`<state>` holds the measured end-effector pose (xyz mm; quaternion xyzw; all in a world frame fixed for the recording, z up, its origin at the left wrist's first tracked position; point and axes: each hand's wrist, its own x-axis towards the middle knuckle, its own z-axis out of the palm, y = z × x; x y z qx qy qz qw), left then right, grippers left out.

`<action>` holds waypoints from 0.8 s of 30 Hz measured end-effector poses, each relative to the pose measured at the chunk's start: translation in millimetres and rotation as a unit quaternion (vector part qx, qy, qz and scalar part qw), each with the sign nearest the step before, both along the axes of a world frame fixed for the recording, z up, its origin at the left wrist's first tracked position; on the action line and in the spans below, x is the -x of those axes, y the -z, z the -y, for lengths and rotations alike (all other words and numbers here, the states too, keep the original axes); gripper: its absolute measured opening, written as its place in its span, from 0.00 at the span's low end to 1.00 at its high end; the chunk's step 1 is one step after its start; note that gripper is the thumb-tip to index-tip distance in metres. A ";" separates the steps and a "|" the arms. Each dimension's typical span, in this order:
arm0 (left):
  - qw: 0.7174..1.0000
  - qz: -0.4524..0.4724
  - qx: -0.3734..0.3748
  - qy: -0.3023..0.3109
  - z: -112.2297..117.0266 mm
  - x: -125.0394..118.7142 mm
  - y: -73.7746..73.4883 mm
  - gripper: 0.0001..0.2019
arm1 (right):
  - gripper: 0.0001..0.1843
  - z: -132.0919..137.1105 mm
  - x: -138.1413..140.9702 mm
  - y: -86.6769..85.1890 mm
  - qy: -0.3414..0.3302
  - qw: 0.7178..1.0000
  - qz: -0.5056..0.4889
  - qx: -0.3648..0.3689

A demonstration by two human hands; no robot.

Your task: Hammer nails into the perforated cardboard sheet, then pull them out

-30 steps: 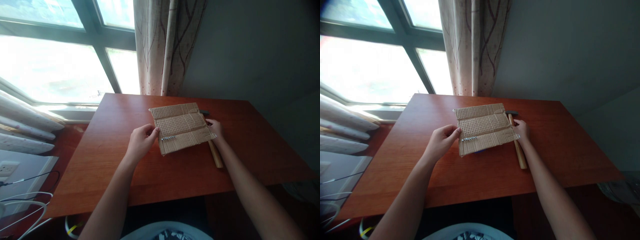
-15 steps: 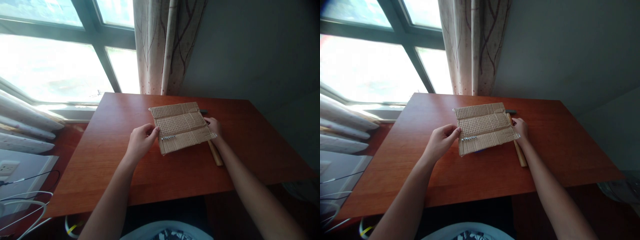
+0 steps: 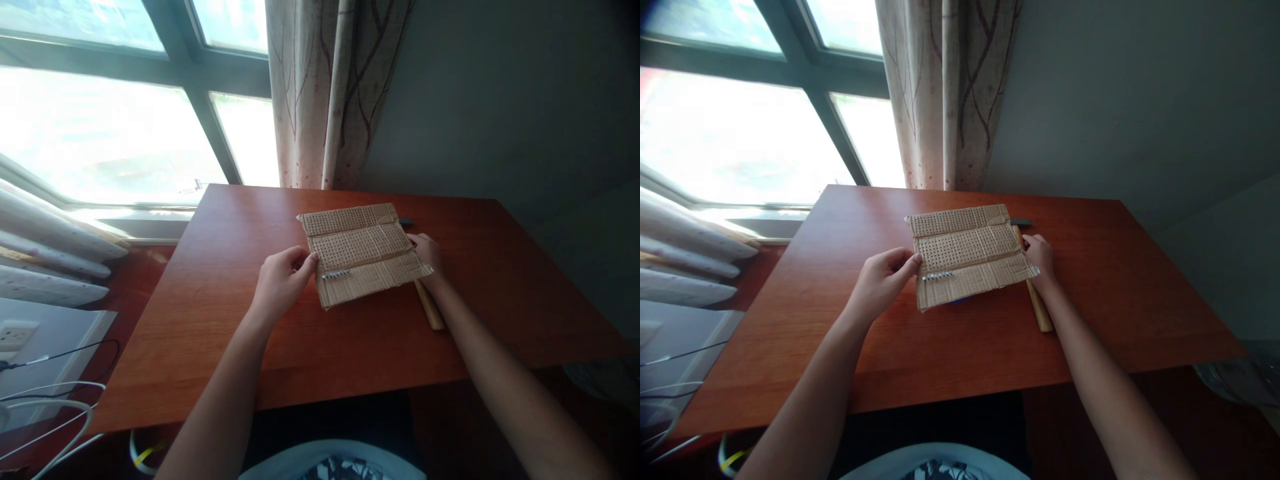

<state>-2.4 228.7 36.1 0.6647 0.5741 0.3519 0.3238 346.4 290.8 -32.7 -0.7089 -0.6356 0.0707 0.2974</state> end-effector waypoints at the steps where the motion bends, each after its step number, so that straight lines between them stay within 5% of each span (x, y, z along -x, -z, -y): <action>1: 1.000 0.002 0.002 0.000 -0.1 -0.1 -0.1 0.21 | 0.06 0.5 0.3 -0.5 0.000 1.000 -0.006 0.000; 10: 0.998 0.066 0.017 0.008 -0.5 0.1 1.7 0.19 | 0.19 1.2 -4.3 -22.8 0.036 0.987 -0.151 -0.032; 14: 0.991 0.125 0.052 0.018 -0.4 -0.5 -2.2 0.19 | 0.26 13.3 1.5 -40.7 0.001 0.964 -0.265 0.015; 24: 0.958 0.261 0.115 0.019 -1.2 -4.6 -10.9 0.16 | 0.17 48.2 37.5 -77.7 -0.111 0.876 -0.445 0.149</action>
